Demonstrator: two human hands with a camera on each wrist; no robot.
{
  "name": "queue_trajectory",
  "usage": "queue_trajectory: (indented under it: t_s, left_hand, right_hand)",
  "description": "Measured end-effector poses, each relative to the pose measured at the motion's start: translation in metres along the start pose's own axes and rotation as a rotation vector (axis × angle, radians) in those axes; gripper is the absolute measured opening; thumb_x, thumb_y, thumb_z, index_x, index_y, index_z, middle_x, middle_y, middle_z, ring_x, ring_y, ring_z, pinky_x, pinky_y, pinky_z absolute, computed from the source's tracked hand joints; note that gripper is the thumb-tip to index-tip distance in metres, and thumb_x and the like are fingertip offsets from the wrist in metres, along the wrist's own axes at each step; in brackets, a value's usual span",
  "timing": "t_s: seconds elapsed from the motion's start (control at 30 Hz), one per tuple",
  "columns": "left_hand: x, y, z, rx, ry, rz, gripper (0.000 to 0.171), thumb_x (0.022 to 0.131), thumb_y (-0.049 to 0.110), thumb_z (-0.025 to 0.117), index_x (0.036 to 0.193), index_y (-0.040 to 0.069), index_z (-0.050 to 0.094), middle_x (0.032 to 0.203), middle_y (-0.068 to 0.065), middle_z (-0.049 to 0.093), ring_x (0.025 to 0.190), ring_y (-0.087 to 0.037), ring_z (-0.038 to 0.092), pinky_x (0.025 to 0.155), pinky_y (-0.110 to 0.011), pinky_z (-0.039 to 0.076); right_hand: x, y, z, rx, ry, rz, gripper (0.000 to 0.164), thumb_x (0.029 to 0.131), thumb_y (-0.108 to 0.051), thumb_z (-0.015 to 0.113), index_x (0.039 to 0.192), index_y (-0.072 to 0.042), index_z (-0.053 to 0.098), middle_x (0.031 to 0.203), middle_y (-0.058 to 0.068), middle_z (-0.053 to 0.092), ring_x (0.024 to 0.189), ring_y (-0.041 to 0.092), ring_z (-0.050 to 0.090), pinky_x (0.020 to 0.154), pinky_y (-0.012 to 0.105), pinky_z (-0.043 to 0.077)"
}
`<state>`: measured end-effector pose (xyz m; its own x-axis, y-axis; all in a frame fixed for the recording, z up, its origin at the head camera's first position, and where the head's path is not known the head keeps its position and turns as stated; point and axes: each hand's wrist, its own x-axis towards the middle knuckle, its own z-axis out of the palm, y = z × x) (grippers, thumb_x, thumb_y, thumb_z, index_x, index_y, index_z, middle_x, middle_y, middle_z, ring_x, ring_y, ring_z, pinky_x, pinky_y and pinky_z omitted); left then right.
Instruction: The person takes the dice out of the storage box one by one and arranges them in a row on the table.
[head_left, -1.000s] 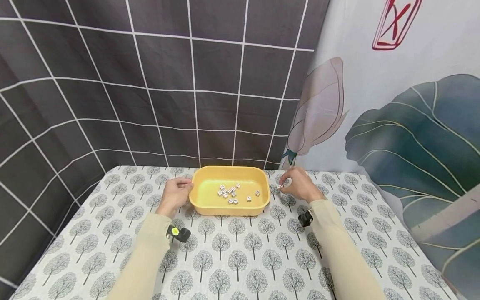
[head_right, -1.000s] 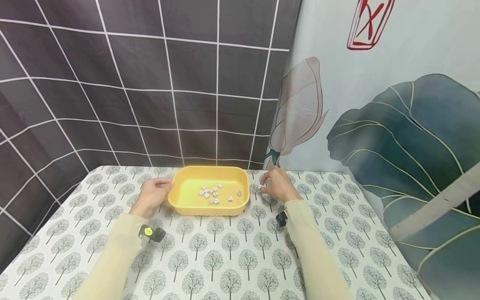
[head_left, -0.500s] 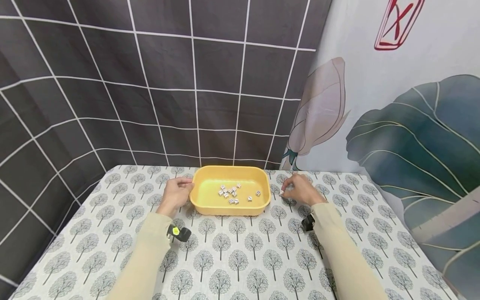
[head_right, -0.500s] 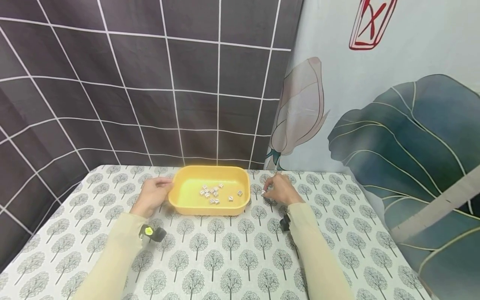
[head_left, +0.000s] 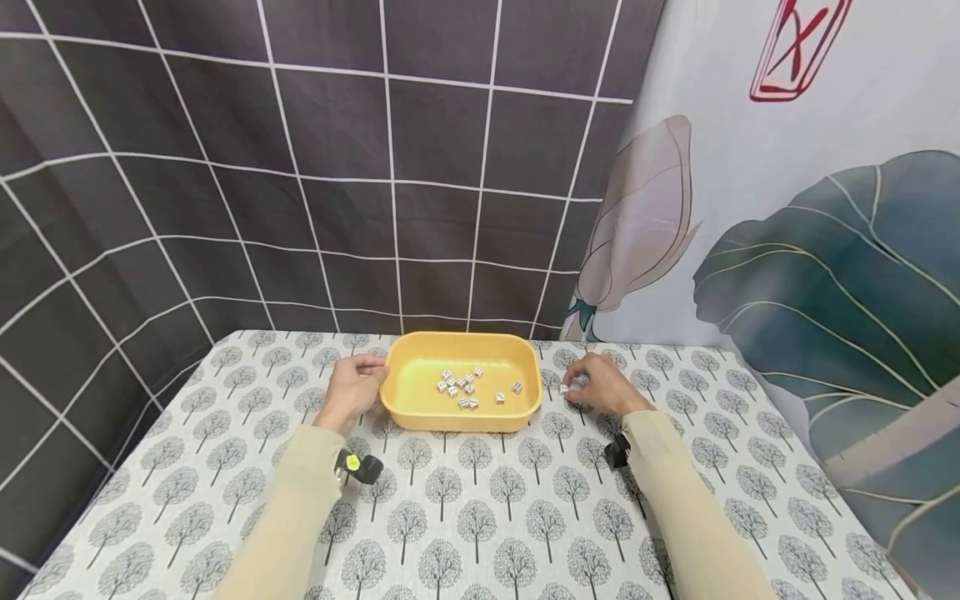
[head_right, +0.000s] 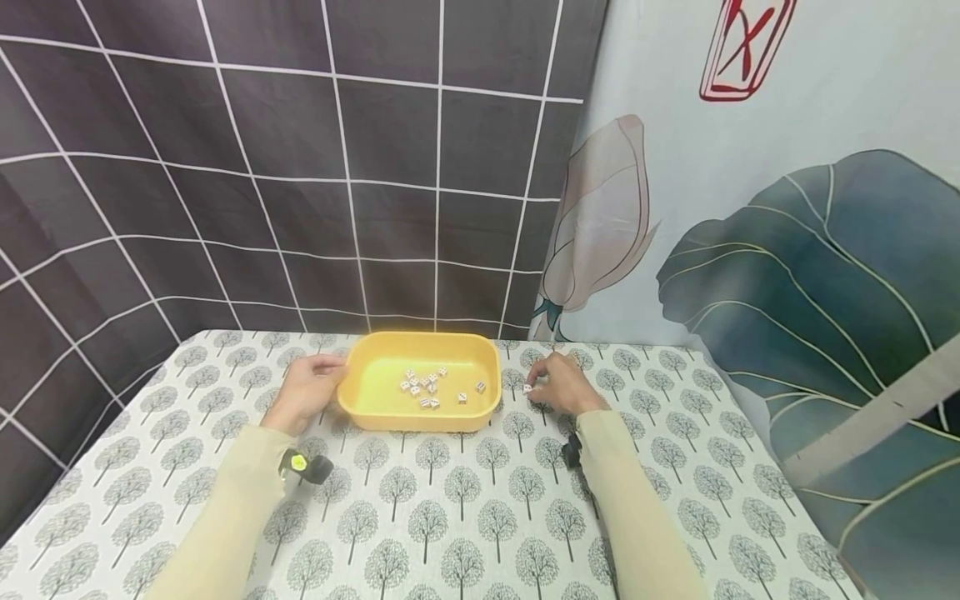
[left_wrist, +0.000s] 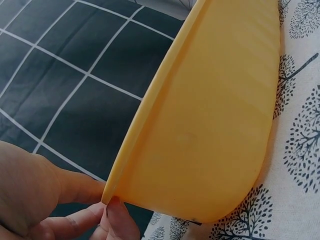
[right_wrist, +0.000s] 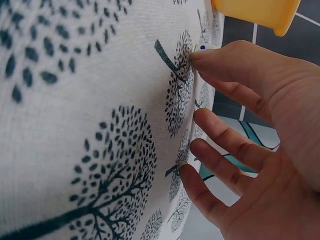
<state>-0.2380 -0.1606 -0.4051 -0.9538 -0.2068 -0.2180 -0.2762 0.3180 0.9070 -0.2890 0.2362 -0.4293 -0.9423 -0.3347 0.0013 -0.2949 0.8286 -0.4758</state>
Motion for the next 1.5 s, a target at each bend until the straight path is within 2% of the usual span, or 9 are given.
queue_trajectory:
  t_s: [0.27, 0.47, 0.67, 0.87, 1.0, 1.1, 1.3, 1.5]
  left_hand:
    - [-0.002, 0.001, -0.001, 0.002, -0.009, -0.017, 0.033, 0.103, 0.013, 0.056, 0.134, 0.001, 0.057, 0.127, -0.017, 0.059, 0.107, -0.026, 0.061, 0.079, -0.021, 0.054]
    - [-0.002, 0.001, -0.001, -0.008, -0.017, -0.015, 0.033, 0.103, 0.014, 0.056, 0.134, 0.002, 0.058, 0.125, -0.015, 0.059, 0.107, -0.025, 0.060, 0.079, -0.022, 0.054]
    - [0.000, -0.002, 0.001, -0.012, -0.022, -0.009, 0.033, 0.103, 0.015, 0.057, 0.133, 0.002, 0.058, 0.124, -0.015, 0.059, 0.106, -0.024, 0.060, 0.078, -0.021, 0.054]
    - [0.001, -0.003, 0.000, -0.002, -0.010, 0.007, 0.033, 0.103, 0.016, 0.057, 0.133, 0.002, 0.058, 0.125, -0.016, 0.060, 0.106, -0.025, 0.061, 0.082, -0.024, 0.055]
    - [0.000, -0.004, -0.001, 0.004, -0.012, 0.002, 0.034, 0.104, 0.016, 0.057, 0.135, 0.003, 0.057, 0.128, -0.017, 0.060, 0.108, -0.026, 0.061, 0.082, -0.023, 0.056]
    - [0.000, -0.004, -0.001, 0.010, -0.009, 0.007, 0.035, 0.104, 0.017, 0.057, 0.135, 0.002, 0.057, 0.129, -0.018, 0.059, 0.107, -0.025, 0.061, 0.081, -0.022, 0.055]
    - [-0.001, -0.002, -0.001, 0.010, -0.009, 0.000, 0.034, 0.103, 0.016, 0.057, 0.135, 0.002, 0.057, 0.128, -0.017, 0.059, 0.107, -0.024, 0.060, 0.081, -0.022, 0.055]
    - [-0.002, -0.001, -0.001, 0.006, -0.012, 0.008, 0.034, 0.103, 0.015, 0.057, 0.134, 0.001, 0.057, 0.127, -0.018, 0.060, 0.107, -0.025, 0.061, 0.081, -0.023, 0.055]
  right_hand:
    - [-0.003, -0.004, -0.001, 0.014, 0.003, 0.012, 0.017, 0.082, -0.012, 0.081, 0.098, -0.012, 0.075, 0.115, 0.014, 0.070, 0.106, 0.031, 0.060, 0.099, 0.058, 0.049]
    - [-0.003, -0.006, -0.005, 0.022, 0.005, 0.021, 0.020, 0.081, -0.015, 0.083, 0.099, -0.012, 0.076, 0.115, 0.014, 0.068, 0.103, 0.030, 0.058, 0.091, 0.054, 0.051]
    - [-0.007, -0.009, -0.008, 0.022, 0.021, 0.009, 0.021, 0.082, -0.017, 0.083, 0.101, -0.010, 0.076, 0.120, 0.016, 0.066, 0.111, 0.035, 0.058, 0.097, 0.059, 0.050]
    - [-0.008, -0.016, -0.012, 0.022, 0.072, -0.047, 0.023, 0.084, -0.017, 0.081, 0.105, -0.008, 0.076, 0.127, 0.020, 0.065, 0.126, 0.044, 0.054, 0.110, 0.067, 0.041]
    - [-0.008, -0.026, -0.016, 0.022, 0.078, -0.052, 0.024, 0.086, -0.019, 0.080, 0.108, -0.009, 0.075, 0.142, 0.026, 0.057, 0.145, 0.050, 0.036, 0.119, 0.072, 0.024]
    - [-0.008, -0.034, -0.020, 0.033, 0.077, -0.041, 0.026, 0.087, -0.020, 0.080, 0.109, -0.009, 0.074, 0.150, 0.027, 0.050, 0.150, 0.052, 0.027, 0.120, 0.074, 0.017]
    - [-0.007, -0.049, -0.024, 0.028, 0.057, -0.022, 0.031, 0.086, -0.025, 0.080, 0.113, -0.011, 0.074, 0.153, 0.027, 0.045, 0.145, 0.048, 0.036, 0.117, 0.073, 0.027]
    - [-0.004, -0.059, -0.023, 0.017, 0.061, -0.055, 0.030, 0.087, -0.025, 0.080, 0.114, -0.011, 0.074, 0.143, 0.023, 0.055, 0.140, 0.043, 0.043, 0.115, 0.069, 0.035]
